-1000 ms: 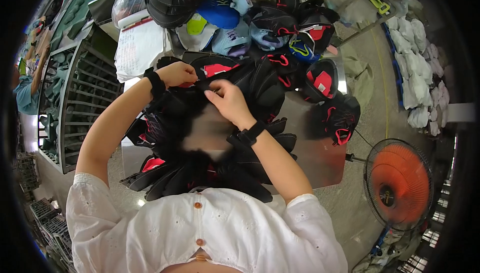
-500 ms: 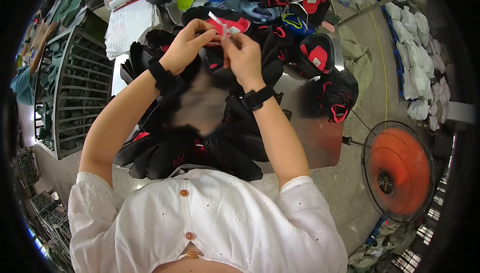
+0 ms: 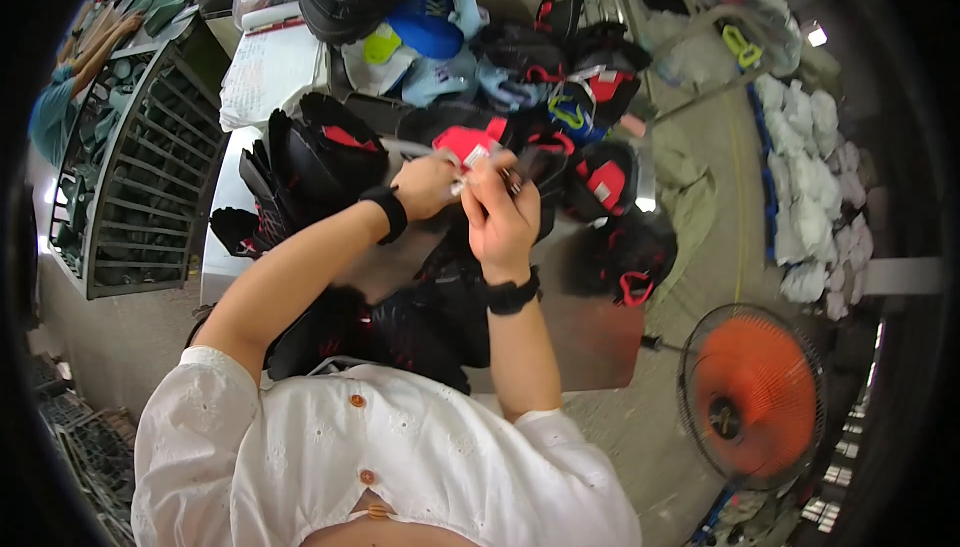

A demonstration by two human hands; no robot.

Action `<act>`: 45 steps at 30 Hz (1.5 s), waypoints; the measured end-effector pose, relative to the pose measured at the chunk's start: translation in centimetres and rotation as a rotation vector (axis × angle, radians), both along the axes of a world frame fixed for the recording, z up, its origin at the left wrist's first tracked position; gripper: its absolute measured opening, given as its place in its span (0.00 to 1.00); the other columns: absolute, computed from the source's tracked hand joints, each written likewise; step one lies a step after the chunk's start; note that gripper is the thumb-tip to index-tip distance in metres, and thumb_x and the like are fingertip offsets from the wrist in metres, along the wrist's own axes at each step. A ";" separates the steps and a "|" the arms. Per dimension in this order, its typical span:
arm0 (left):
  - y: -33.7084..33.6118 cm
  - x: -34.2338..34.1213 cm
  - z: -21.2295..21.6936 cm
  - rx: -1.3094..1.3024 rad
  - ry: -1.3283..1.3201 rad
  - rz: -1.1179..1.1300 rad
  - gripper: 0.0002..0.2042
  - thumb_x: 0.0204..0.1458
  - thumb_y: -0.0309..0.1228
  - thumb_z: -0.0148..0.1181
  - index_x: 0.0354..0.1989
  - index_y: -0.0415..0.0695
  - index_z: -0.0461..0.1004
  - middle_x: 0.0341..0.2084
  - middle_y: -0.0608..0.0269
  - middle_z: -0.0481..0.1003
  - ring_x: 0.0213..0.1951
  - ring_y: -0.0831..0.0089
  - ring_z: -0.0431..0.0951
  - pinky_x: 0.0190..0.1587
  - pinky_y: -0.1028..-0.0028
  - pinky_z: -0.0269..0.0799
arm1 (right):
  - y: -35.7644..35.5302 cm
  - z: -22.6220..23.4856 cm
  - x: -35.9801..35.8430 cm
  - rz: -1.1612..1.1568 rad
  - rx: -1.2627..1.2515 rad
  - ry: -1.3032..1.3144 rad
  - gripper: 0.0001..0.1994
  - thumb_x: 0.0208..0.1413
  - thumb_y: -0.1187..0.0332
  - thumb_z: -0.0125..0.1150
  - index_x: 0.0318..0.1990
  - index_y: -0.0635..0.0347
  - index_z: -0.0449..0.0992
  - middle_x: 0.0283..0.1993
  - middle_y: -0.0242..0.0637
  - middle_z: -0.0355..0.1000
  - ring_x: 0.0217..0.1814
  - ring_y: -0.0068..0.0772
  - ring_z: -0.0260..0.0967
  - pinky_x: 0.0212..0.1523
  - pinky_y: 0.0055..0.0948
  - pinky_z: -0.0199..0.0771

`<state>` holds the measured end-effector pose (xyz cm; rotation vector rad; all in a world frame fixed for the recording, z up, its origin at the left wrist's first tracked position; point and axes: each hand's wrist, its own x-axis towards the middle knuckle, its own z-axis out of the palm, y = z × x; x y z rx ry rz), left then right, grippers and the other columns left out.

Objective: Organizing shoe uppers, transporting them to a conveyor line, and recording progress on a clipboard.

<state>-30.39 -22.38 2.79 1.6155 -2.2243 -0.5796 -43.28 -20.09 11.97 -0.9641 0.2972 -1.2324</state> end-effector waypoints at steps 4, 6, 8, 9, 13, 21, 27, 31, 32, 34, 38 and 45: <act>-0.5 0.0 0.4 0.107 0.025 0.030 0.21 0.51 0.51 0.47 0.38 0.46 0.75 0.37 0.53 0.70 0.40 0.56 0.72 0.40 0.61 0.69 | 1.1 1.8 -1.6 -0.050 0.033 -0.269 0.03 0.55 0.74 0.49 0.30 0.58 0.65 0.19 0.26 0.52 0.11 0.16 0.41 0.17 0.18 0.43; -1.2 -0.5 -0.1 0.162 0.002 0.038 0.23 0.52 0.54 0.44 0.37 0.46 0.75 0.40 0.53 0.68 0.42 0.57 0.72 0.42 0.59 0.68 | 1.7 2.1 -2.5 0.061 -0.047 -0.391 0.05 0.54 0.70 0.53 0.30 0.58 0.64 0.19 0.26 0.51 0.11 0.15 0.42 0.17 0.18 0.45; -1.2 0.2 -1.1 0.210 0.048 0.114 0.23 0.52 0.51 0.45 0.37 0.43 0.75 0.40 0.52 0.68 0.43 0.55 0.71 0.43 0.58 0.67 | 2.7 3.8 -3.2 0.102 -0.144 -0.384 0.07 0.53 0.68 0.55 0.30 0.58 0.64 0.19 0.26 0.52 0.10 0.15 0.41 0.17 0.19 0.46; -1.6 0.4 -1.7 0.200 0.054 0.120 0.23 0.52 0.51 0.45 0.37 0.43 0.75 0.40 0.52 0.68 0.43 0.55 0.71 0.43 0.58 0.67 | 3.0 4.4 -3.9 0.111 -0.211 -0.275 0.09 0.54 0.66 0.55 0.29 0.58 0.63 0.18 0.26 0.53 0.12 0.15 0.43 0.16 0.20 0.46; -0.1 0.3 -1.5 0.125 0.124 0.055 0.20 0.51 0.42 0.50 0.48 0.40 0.66 0.45 0.49 0.65 0.45 0.52 0.70 0.45 0.60 0.67 | 0.1 0.9 -8.5 -0.253 0.134 -0.078 0.10 0.58 0.62 0.49 0.29 0.58 0.63 0.19 0.27 0.54 0.16 0.19 0.50 0.14 0.17 0.47; 18.5 6.5 12.0 0.030 0.013 -0.126 0.26 0.44 0.39 0.59 0.50 0.39 0.63 0.47 0.50 0.64 0.53 0.55 0.63 0.52 0.57 0.60 | 1.9 -12.0 -20.4 -0.365 1.008 0.187 0.10 0.56 0.68 0.50 0.22 0.53 0.63 0.15 0.24 0.57 0.12 0.17 0.50 0.09 0.17 0.46; 34.4 7.0 9.2 0.036 -0.288 0.737 0.49 0.29 0.44 0.69 0.61 0.39 0.49 0.62 0.46 0.44 0.65 0.51 0.39 0.58 0.42 0.40 | 11.5 -0.3 -4.2 -0.072 0.229 0.620 0.16 0.57 0.63 0.47 0.49 0.63 0.64 0.34 0.41 0.72 0.21 0.24 0.68 0.13 0.15 0.58; 34.8 5.4 3.2 -0.032 -0.201 1.080 0.56 0.25 0.45 0.71 0.63 0.43 0.42 0.64 0.45 0.34 0.64 0.40 0.34 0.57 0.42 0.43 | 18.0 -9.9 4.7 0.443 0.339 0.789 0.25 0.59 0.68 0.43 0.64 0.52 0.47 0.62 0.43 0.52 0.28 0.34 0.73 0.14 0.21 0.64; 34.5 5.6 2.1 -0.096 -0.141 1.134 0.56 0.25 0.44 0.71 0.64 0.44 0.41 0.64 0.45 0.34 0.63 0.39 0.35 0.58 0.43 0.44 | 19.2 -12.3 5.9 0.426 0.245 0.955 0.25 0.58 0.72 0.42 0.63 0.54 0.48 0.62 0.43 0.52 0.29 0.33 0.73 0.15 0.22 0.66; 33.7 7.4 0.3 -0.305 -0.027 1.116 0.51 0.24 0.39 0.72 0.62 0.48 0.48 0.64 0.44 0.35 0.63 0.39 0.37 0.60 0.48 0.45 | 19.9 -17.5 6.0 -0.011 -0.515 1.222 0.24 0.56 0.73 0.44 0.61 0.58 0.51 0.58 0.51 0.58 0.31 0.44 0.73 0.22 0.34 0.71; 35.3 13.3 -0.7 -0.421 0.057 0.861 0.37 0.22 0.32 0.72 0.47 0.48 0.61 0.63 0.45 0.39 0.62 0.41 0.44 0.60 0.55 0.49 | 21.3 -13.6 5.6 0.183 -0.433 1.542 0.13 0.55 0.67 0.45 0.43 0.64 0.68 0.34 0.57 0.70 0.38 0.57 0.68 0.39 0.49 0.65; 34.1 25.3 0.0 -0.217 0.175 0.360 0.48 0.22 0.37 0.73 0.58 0.45 0.52 0.62 0.47 0.42 0.62 0.46 0.46 0.62 0.58 0.49 | 23.3 -13.2 1.2 0.348 -1.284 1.475 0.04 0.39 0.69 0.55 0.26 0.55 0.72 0.39 0.34 0.66 0.38 0.39 0.66 0.31 0.33 0.71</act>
